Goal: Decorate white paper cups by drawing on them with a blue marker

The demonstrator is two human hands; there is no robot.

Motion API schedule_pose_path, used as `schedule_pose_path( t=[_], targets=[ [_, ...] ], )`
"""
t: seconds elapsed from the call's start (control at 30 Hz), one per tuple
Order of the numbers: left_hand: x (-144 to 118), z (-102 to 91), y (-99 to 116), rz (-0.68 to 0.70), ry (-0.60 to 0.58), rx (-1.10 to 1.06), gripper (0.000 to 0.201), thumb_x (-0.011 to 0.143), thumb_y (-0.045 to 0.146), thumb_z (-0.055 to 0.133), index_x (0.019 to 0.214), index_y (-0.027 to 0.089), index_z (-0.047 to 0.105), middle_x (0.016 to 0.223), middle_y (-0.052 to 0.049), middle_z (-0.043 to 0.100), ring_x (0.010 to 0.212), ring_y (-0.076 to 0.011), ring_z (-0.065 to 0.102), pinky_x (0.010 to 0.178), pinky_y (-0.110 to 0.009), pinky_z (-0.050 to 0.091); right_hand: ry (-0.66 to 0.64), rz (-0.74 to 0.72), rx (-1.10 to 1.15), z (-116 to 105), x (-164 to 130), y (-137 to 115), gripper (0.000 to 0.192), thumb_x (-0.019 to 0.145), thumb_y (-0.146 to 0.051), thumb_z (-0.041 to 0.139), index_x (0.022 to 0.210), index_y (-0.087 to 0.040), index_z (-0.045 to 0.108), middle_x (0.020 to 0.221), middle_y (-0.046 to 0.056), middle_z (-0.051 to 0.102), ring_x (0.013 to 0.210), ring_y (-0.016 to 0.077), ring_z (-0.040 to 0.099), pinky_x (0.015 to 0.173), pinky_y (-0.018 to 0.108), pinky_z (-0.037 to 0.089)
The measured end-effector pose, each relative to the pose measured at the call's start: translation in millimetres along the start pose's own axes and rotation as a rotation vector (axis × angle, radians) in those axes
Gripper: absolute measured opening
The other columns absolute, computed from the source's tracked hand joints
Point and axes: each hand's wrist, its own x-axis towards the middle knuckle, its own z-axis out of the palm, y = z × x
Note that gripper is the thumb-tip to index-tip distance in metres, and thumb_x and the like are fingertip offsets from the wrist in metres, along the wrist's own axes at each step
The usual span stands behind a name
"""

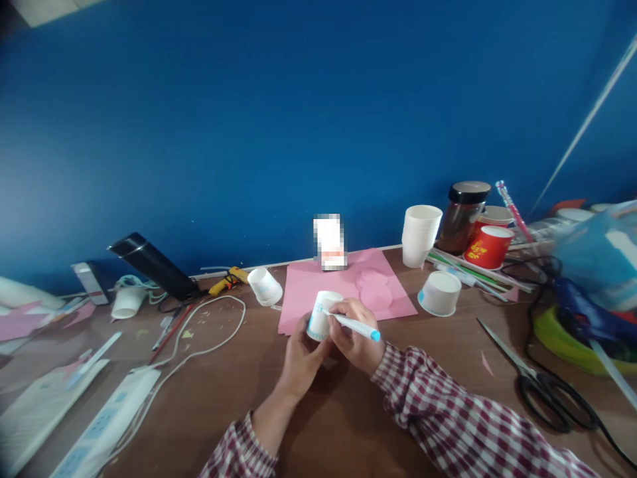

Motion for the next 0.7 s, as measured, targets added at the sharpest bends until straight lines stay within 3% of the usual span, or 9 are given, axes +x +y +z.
schedule_pose_path(
  t=[0.7],
  targets=[
    [1.1,-0.5,2.7,-0.030,0.031,0.003,0.049,0.072,0.030,0.070,0.114,0.012,0.055,0.103,-0.011,0.066,0.091,-0.0202,0.062,0.081,-0.030,0.049,0.008,-0.002,-0.009,0.1,-0.2,1.8,0.006,0.086,-0.020,0.049,0.083,-0.019,0.054,0.073,0.003,0.059,0.067,0.0161,0.059,0.061,0.028,0.050]
  ],
)
